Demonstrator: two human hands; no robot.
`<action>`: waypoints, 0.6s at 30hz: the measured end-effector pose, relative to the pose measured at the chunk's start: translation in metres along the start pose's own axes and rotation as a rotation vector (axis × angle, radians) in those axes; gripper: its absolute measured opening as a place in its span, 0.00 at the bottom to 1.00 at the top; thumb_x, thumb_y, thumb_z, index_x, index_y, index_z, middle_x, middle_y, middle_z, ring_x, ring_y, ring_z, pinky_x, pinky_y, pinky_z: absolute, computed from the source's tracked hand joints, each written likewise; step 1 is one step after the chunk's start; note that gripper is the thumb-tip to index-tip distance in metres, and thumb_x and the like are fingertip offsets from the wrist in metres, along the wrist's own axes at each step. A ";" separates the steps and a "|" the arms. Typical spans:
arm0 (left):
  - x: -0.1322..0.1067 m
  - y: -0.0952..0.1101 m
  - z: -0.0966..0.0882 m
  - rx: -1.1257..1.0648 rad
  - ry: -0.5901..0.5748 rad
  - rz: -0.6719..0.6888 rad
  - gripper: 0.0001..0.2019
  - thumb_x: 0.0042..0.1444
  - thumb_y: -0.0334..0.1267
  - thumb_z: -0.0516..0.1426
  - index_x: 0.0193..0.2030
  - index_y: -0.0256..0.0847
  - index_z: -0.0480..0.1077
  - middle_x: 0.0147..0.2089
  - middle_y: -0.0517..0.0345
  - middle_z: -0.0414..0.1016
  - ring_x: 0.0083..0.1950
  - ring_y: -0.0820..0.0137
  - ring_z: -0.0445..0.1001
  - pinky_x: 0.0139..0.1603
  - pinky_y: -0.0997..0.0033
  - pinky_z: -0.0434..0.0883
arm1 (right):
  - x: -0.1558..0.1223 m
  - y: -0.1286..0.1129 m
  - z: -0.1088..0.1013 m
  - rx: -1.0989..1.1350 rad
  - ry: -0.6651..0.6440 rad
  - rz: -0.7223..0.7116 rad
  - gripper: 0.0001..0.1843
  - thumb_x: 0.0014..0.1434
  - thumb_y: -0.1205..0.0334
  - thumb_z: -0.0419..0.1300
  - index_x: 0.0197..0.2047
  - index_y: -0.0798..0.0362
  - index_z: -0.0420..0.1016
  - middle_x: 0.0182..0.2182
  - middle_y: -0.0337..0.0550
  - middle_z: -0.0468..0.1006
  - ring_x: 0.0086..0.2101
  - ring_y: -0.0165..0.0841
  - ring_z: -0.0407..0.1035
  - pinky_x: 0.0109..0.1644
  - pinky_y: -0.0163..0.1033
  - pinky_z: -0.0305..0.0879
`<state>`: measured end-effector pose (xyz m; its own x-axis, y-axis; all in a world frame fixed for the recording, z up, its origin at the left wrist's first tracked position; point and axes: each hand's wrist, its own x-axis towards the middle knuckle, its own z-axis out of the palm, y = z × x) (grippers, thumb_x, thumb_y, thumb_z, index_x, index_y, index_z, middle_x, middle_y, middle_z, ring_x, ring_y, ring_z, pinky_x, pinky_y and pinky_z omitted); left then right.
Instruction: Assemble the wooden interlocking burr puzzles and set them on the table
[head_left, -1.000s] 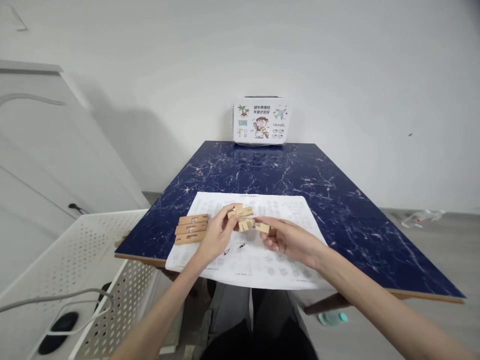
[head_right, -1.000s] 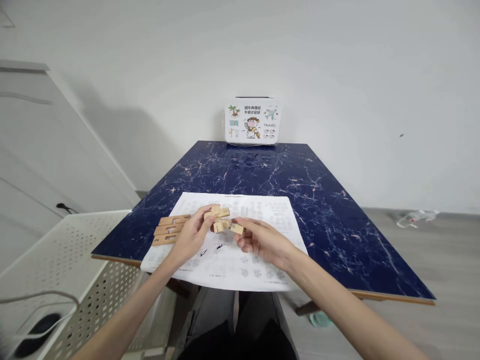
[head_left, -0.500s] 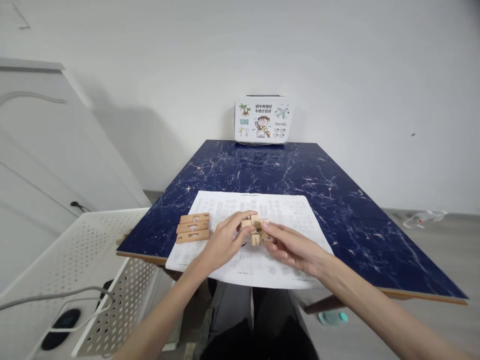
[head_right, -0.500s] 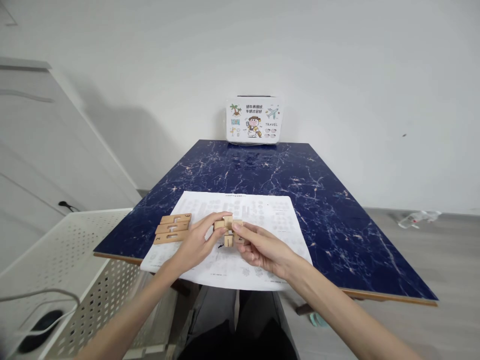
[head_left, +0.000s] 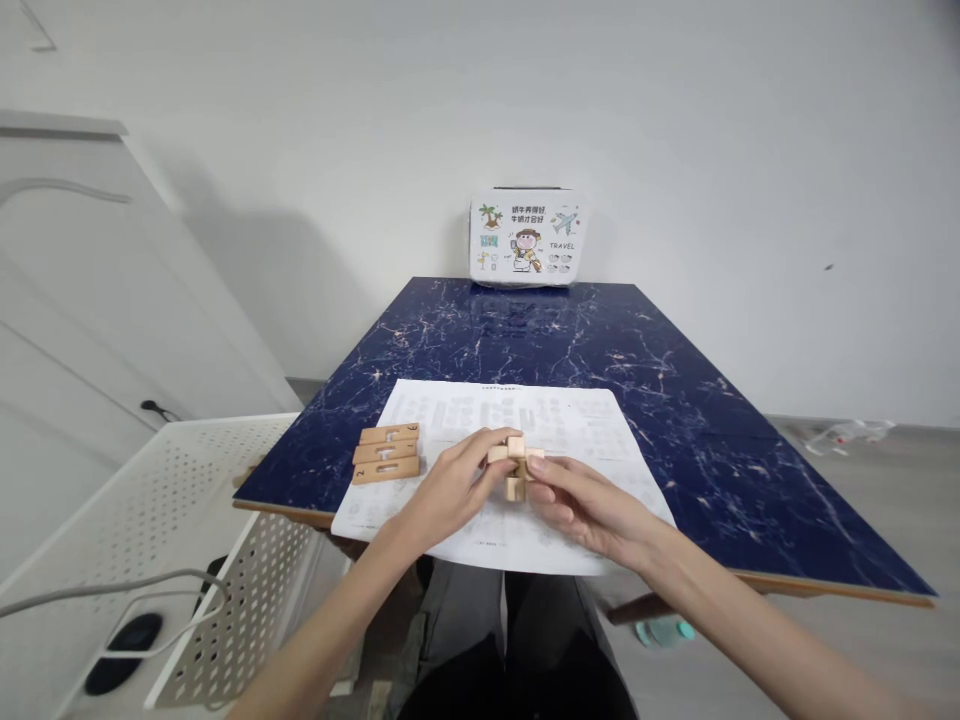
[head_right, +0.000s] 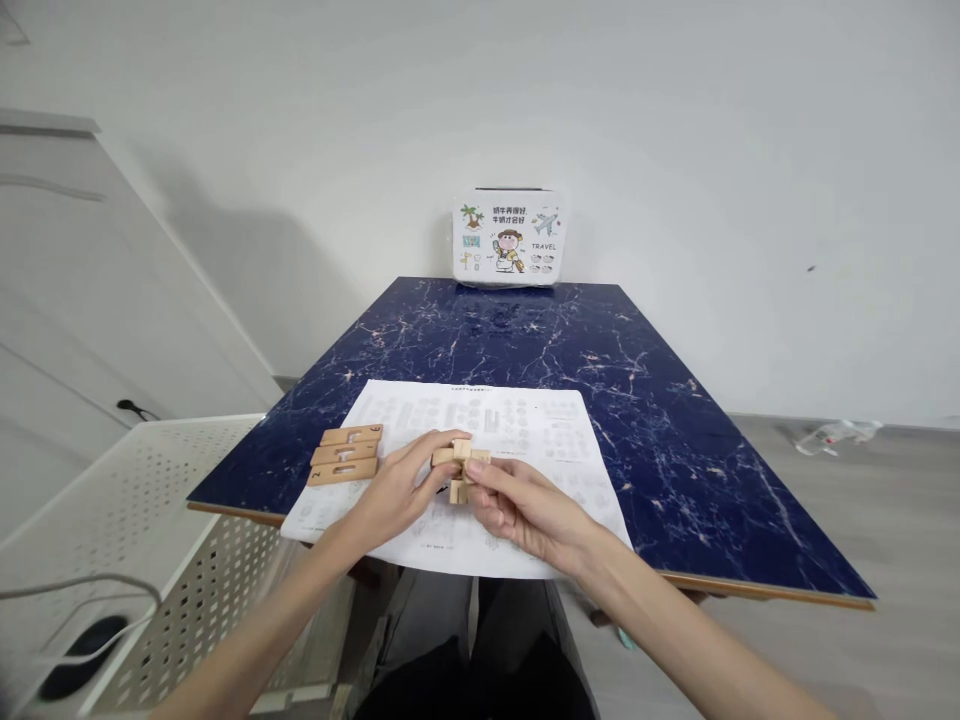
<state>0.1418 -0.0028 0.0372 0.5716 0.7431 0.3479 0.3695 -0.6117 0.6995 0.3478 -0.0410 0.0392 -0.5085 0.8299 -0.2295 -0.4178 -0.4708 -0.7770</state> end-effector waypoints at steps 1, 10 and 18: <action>-0.001 0.002 -0.001 -0.005 -0.022 -0.005 0.17 0.73 0.42 0.49 0.65 0.49 0.65 0.59 0.52 0.76 0.59 0.61 0.75 0.61 0.59 0.70 | -0.001 0.001 0.002 -0.003 0.012 0.002 0.22 0.57 0.47 0.73 0.36 0.54 0.69 0.23 0.29 0.61 0.19 0.19 0.49 0.18 0.24 0.47; 0.000 0.009 -0.009 0.082 -0.086 0.060 0.33 0.58 0.52 0.66 0.68 0.52 0.63 0.63 0.50 0.72 0.63 0.54 0.72 0.63 0.52 0.70 | -0.008 0.004 0.006 -0.139 0.050 -0.065 0.31 0.61 0.41 0.68 0.22 0.51 0.59 0.15 0.26 0.52 0.17 0.20 0.40 0.19 0.31 0.38; 0.001 0.010 -0.005 0.022 -0.057 0.065 0.34 0.57 0.51 0.67 0.68 0.51 0.64 0.63 0.49 0.72 0.62 0.54 0.73 0.63 0.53 0.71 | -0.014 -0.008 0.009 -0.614 0.057 -0.120 0.38 0.68 0.31 0.50 0.17 0.51 0.61 0.12 0.34 0.59 0.16 0.23 0.50 0.22 0.34 0.49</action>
<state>0.1427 -0.0069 0.0474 0.6350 0.6858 0.3556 0.3465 -0.6643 0.6624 0.3520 -0.0515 0.0540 -0.4366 0.8892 -0.1371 0.0479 -0.1292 -0.9905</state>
